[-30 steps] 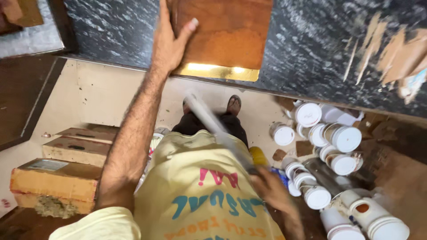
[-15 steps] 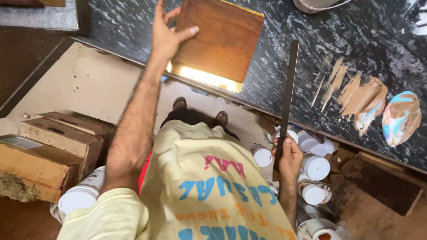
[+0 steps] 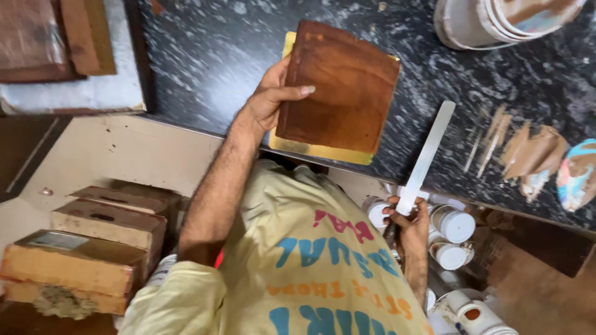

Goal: The person prepares a chocolate cake by applying frosting with a spatula and adding chocolate chips by hand.

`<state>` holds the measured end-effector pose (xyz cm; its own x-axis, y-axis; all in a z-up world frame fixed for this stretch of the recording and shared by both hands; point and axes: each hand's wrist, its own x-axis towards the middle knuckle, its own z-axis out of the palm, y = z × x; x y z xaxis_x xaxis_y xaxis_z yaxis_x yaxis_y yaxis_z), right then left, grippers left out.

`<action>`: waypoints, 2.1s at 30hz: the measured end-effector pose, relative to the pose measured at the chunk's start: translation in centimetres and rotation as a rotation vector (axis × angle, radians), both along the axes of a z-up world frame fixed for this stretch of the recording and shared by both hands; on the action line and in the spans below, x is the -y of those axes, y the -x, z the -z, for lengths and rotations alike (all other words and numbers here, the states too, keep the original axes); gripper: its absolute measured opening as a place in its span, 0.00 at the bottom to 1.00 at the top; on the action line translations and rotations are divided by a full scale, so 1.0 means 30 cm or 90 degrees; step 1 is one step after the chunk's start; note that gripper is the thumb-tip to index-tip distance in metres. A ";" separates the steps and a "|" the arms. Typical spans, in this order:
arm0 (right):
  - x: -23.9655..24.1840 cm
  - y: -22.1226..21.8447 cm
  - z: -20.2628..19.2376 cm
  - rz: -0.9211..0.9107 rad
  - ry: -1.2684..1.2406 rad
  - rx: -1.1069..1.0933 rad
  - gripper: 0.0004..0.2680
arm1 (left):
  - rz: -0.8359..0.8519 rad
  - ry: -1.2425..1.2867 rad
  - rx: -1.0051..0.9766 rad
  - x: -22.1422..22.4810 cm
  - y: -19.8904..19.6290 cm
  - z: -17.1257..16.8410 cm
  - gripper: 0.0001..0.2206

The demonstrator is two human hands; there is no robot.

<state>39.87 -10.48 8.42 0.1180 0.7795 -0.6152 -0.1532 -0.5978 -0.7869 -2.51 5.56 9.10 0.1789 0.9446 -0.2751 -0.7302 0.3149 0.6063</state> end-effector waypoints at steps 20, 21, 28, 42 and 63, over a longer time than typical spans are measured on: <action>-0.110 0.222 -0.002 -0.052 -0.116 0.326 0.09 | -0.234 -0.163 -1.209 -0.252 0.454 0.206 0.43; -0.110 0.230 0.001 -0.028 -0.090 0.312 0.10 | -0.194 -0.223 -1.201 -0.241 0.346 0.170 0.40; -0.098 0.115 -0.032 0.059 -0.079 0.325 0.18 | 0.352 -0.452 -1.150 -0.108 -0.288 -0.023 0.46; -0.144 -0.907 0.070 -0.113 -0.118 0.799 0.18 | 0.084 -0.260 -1.007 -0.004 -0.327 0.036 0.35; -0.030 -0.292 0.184 -0.144 -0.186 0.945 0.23 | -0.152 -0.023 -0.611 0.262 -0.075 0.199 0.28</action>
<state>48.63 -9.60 2.89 0.3348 0.9345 0.1210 0.9245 -0.3010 -0.2339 -0.27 -2.29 3.14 -0.3018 0.9375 -0.1736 0.0348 0.1928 0.9806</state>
